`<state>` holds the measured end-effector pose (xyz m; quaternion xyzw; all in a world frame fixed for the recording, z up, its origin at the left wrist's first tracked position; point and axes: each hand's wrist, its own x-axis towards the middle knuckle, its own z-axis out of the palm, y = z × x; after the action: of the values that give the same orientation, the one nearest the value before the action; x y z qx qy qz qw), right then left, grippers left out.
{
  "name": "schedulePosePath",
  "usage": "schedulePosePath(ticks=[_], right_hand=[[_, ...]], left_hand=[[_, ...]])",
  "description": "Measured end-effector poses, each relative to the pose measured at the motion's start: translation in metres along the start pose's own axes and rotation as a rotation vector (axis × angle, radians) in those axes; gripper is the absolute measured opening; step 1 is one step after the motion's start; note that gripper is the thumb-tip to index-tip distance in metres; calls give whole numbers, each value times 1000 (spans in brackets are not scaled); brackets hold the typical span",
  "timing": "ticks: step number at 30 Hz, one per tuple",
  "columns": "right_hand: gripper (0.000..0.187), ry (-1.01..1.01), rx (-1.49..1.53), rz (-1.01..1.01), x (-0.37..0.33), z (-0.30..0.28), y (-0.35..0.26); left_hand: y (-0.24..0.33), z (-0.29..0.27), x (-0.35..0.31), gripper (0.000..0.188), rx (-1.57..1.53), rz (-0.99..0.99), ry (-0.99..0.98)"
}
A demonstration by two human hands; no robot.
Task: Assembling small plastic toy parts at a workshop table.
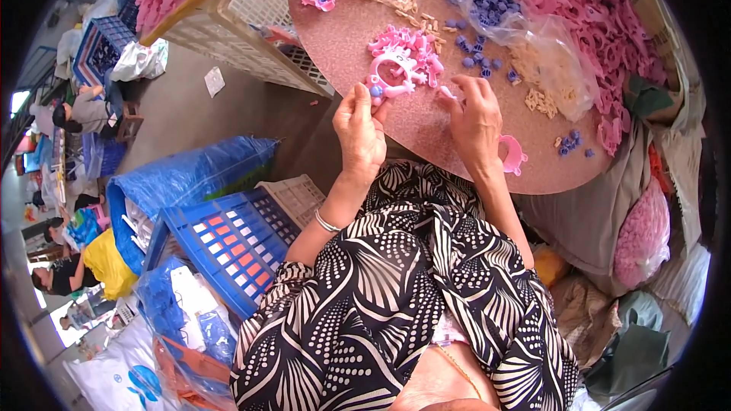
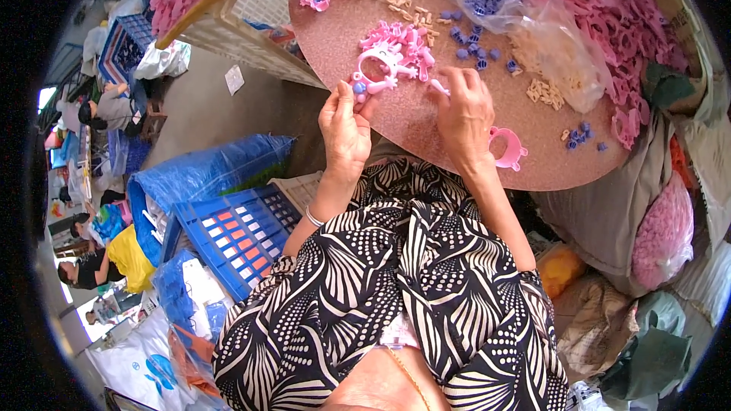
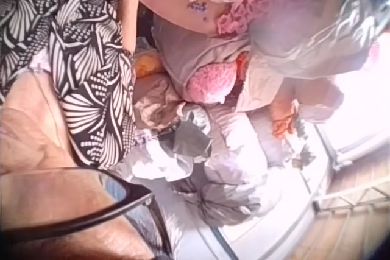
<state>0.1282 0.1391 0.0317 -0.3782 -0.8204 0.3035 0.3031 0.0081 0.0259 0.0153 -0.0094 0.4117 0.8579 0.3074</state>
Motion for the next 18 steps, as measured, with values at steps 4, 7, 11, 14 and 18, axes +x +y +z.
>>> schedulePosePath(ticks=[4,7,11,14,18], right_hand=[[20,-105,-355,-91,5,-2,5],[14,-50,-265,-94,1,-7,12],[3,15,272,119,4,-18,15],[5,-130,677,262,13,-29,2],[7,-183,972,89,21,-28,0]], left_hand=[[11,9,-2,21,135,-43,55],[1,5,-8,18,58,-28,15],[-4,-7,-11,16,48,-109,-27],[1,-1,-11,23,50,-144,-78],[12,12,-2,21,197,-87,-125]])
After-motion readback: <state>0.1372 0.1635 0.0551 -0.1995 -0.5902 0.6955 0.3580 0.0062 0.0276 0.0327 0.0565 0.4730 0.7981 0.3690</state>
